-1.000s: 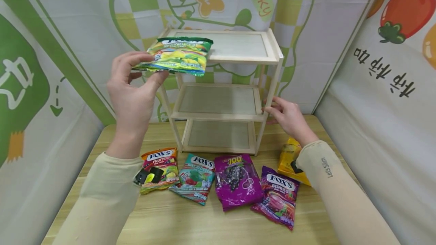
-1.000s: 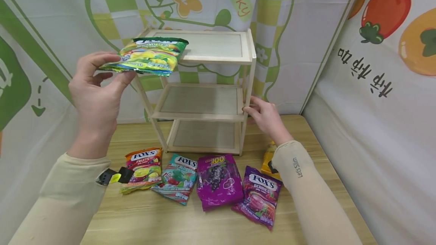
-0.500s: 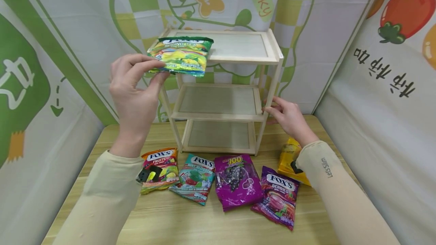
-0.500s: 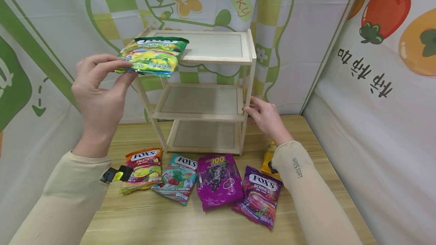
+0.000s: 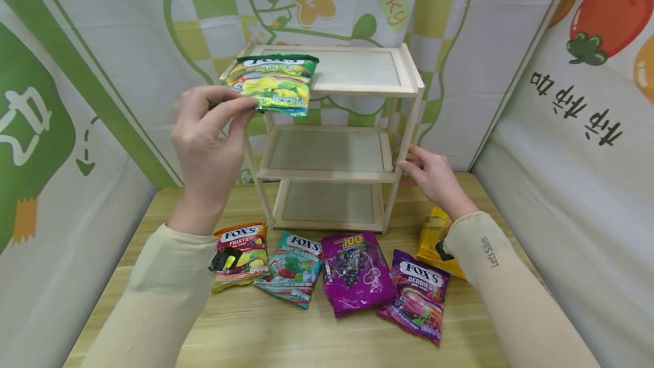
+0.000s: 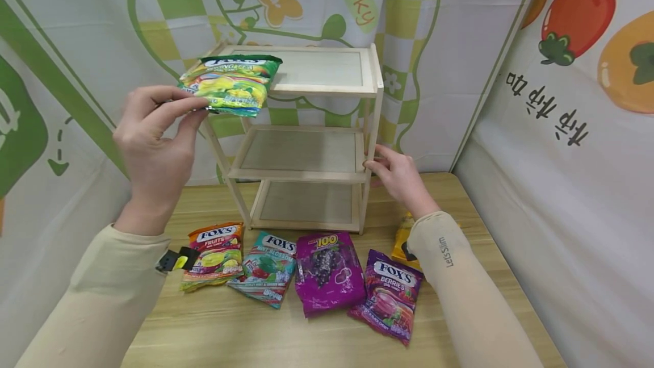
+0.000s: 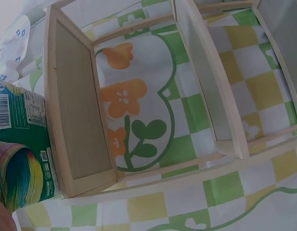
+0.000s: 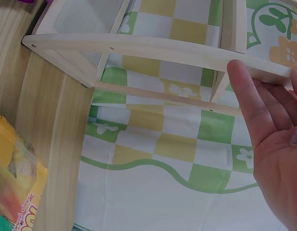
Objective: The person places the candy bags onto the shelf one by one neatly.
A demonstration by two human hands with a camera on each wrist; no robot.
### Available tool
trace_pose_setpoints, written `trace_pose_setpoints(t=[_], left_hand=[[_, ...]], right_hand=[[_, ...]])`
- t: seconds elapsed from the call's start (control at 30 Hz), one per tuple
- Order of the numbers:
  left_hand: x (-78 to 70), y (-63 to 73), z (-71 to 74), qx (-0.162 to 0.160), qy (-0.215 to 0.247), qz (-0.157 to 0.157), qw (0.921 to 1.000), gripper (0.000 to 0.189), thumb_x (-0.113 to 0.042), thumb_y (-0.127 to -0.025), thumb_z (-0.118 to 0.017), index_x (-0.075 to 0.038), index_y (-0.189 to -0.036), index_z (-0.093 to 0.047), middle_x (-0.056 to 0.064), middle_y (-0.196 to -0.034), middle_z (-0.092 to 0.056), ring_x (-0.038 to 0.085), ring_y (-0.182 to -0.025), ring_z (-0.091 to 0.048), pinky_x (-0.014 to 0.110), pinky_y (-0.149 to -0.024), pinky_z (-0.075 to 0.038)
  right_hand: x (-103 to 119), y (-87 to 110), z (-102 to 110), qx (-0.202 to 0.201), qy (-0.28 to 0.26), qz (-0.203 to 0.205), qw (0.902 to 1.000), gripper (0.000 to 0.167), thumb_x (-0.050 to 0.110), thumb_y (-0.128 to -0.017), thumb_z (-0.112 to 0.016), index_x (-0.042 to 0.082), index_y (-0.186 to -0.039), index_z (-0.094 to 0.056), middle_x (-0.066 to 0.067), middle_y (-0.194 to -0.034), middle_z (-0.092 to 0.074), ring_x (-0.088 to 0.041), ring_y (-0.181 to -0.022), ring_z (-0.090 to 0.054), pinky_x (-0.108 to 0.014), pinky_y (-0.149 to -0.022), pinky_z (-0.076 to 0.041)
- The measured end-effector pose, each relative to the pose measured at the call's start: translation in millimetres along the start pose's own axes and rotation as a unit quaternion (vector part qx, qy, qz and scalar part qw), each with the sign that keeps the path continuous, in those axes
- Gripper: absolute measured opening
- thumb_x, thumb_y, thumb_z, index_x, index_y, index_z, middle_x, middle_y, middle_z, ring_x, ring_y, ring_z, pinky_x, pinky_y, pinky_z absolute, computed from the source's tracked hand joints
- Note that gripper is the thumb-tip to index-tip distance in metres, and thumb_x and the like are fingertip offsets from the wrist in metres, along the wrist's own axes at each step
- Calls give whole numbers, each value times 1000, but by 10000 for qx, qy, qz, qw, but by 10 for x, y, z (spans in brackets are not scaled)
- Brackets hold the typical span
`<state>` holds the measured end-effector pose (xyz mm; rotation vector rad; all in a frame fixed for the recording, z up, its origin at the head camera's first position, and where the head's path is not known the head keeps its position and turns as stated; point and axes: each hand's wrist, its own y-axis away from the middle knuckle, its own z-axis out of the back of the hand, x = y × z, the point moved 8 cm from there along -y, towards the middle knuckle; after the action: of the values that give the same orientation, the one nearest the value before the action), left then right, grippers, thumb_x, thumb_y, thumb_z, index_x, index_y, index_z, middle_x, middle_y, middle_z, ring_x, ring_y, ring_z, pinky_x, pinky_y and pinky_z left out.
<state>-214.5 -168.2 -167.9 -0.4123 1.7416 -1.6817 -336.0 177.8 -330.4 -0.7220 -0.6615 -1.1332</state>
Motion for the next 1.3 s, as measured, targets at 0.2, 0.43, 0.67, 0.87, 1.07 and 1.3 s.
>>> trace_pose_setpoints(t=[0.2, 0.43, 0.67, 0.87, 1.07, 1.3], left_hand=[[-4, 13, -25, 101, -91, -117, 9998, 4, -3, -88, -79, 0, -91, -81, 18, -97, -70, 38, -94, -60, 34, -93, -41], [6, 13, -48, 192, -125, -177, 9996, 5, -3, -89, -79, 1, -92, -81, 18, -97, -69, 38, -95, -59, 34, -93, -41], [0, -1, -66, 173, -172, -298, 9993, 7, -6, -91, -77, 0, -92, -81, 18, -95, -70, 38, -93, -61, 37, -91, -42], [-8, -18, -89, 221, -247, -360, 9988, 11, -9, -95, -74, 0, -92, -81, 17, -96, -69, 38, -93, -60, 36, -89, -41], [-10, -36, -104, 240, -299, -359, 9986, 12, -8, -95, -73, 1, -91, -80, 18, -96, -69, 39, -93, -59, 36, -88, -40], [7, -50, -121, 312, -390, -355, 9981, 14, -9, -96, -72, 1, -93, -80, 18, -97, -69, 39, -94, -58, 36, -87, -39]], right_hand=[[-1, -4, -3, -13, -17, 36, 10000, 40, 21, -108, -53, 3, -144, -53, -23, -126, -68, -36, -103, -73, -34, -77, -64], [-1, -5, -3, -38, -13, 42, 10000, 40, 20, -108, -53, 4, -145, -53, -22, -125, -69, -36, -104, -72, -32, -76, -64], [6, -6, 3, -52, 2, 64, 10000, 42, 19, -108, -54, 4, -147, -51, -23, -125, -69, -36, -102, -72, -32, -75, -64], [8, -8, 4, -59, -10, 86, 9999, 42, 19, -108, -54, 4, -146, -52, -23, -124, -69, -37, -102, -72, -32, -75, -64], [8, -7, 2, -65, -11, 93, 9999, 42, 19, -107, -54, 4, -146, -52, -23, -124, -69, -37, -102, -72, -32, -75, -64], [14, -10, -7, -46, -50, 131, 9999, 39, 19, -108, -54, 3, -144, -54, -23, -125, -69, -37, -102, -72, -33, -76, -64]])
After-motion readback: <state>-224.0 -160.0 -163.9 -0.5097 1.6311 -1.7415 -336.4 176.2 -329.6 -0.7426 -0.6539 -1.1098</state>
